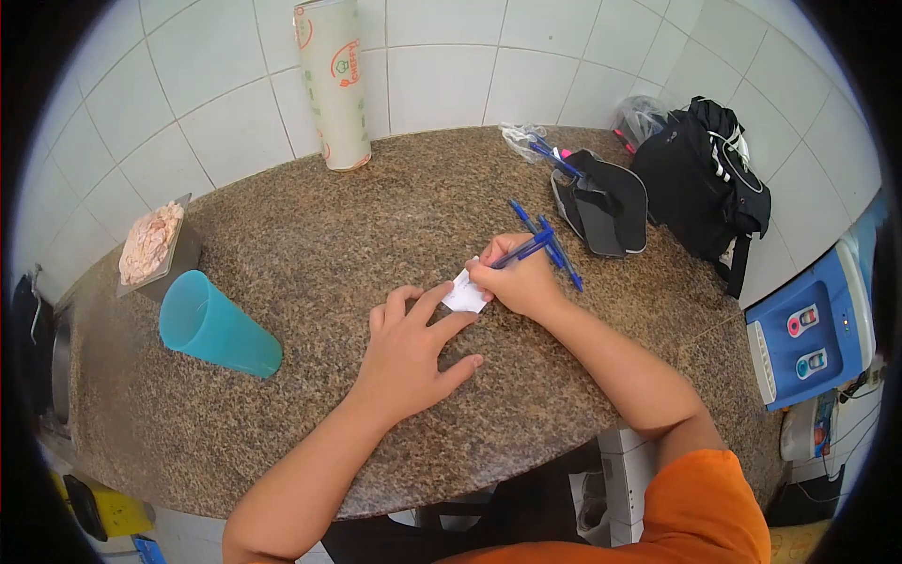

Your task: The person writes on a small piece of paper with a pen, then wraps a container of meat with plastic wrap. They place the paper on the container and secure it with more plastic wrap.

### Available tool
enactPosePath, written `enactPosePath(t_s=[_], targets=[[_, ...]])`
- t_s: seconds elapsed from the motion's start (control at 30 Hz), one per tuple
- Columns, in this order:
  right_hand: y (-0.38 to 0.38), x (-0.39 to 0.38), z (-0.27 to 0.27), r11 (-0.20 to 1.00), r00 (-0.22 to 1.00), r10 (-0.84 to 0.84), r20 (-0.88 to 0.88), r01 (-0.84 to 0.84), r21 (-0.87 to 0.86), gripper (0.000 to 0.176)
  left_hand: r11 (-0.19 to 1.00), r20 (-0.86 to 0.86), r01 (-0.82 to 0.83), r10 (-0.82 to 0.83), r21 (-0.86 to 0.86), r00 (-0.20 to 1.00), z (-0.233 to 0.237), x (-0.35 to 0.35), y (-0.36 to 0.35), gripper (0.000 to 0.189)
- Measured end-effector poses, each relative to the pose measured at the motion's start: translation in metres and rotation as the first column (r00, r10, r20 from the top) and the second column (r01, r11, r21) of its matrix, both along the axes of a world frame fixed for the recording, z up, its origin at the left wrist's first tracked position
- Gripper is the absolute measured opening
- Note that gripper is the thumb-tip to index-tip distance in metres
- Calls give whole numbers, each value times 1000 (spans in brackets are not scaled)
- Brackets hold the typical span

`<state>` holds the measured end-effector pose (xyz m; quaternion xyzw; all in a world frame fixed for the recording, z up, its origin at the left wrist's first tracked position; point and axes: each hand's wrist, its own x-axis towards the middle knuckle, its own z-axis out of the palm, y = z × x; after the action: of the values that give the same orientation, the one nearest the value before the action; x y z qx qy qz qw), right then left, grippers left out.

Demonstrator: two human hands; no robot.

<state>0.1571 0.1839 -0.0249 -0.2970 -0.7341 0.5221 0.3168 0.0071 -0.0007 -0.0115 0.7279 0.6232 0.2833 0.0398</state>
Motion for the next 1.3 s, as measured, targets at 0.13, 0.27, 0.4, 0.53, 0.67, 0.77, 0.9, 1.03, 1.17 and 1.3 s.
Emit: enactPosePath(t_s=[0.13, 0.27, 0.4, 0.53, 0.67, 0.77, 0.9, 1.03, 1.17, 1.3], targets=[[0, 0, -1, 998, 998, -34, 45, 32, 50, 28, 1000, -5, 0, 0, -4, 1000, 0, 0, 0, 49], [4, 2, -4, 996, 998, 7, 55, -12, 93, 28, 1000, -1, -6, 6, -12, 1000, 1, 0, -1, 49], [0, 1, 0, 999, 998, -41, 45, 39, 27, 28, 1000, 1, -4, 4, -16, 1000, 2, 0, -1, 49], [-1, 1, 2, 998, 996, -51, 79, 47, 50, 28, 999, 9, -3, 3, -36, 1000, 2, 0, -1, 49], [-2, 0, 2, 997, 996, -70, 57, 67, 41, 28, 1000, 7, -2, 3, -30, 1000, 1, 0, -1, 50], [-1, 0, 1, 997, 996, -74, 57, 73, 22, 28, 1000, 2, -7, 7, -21, 1000, 0, 0, 0, 50], [-1, 0, 0, 994, 993, -95, 71, 91, 62, 28, 1000, 2, -16, 16, -18, 1000, 1, 1, 0, 51], [-3, -1, 2, 993, 993, -111, 49, 109, 54, 28, 999, -7, -4, 4, -32, 1000, 2, 0, 0, 50], [-1, 0, -1, 991, 993, -106, 59, 101, 93, 29, 1000, -13, -4, 4, -29, 1000, 2, 1, 0, 50], [-1, 0, 0, 994, 993, -101, 68, 99, 35, 28, 999, 5, -7, 7, -33, 1000, 3, 1, -1, 50]])
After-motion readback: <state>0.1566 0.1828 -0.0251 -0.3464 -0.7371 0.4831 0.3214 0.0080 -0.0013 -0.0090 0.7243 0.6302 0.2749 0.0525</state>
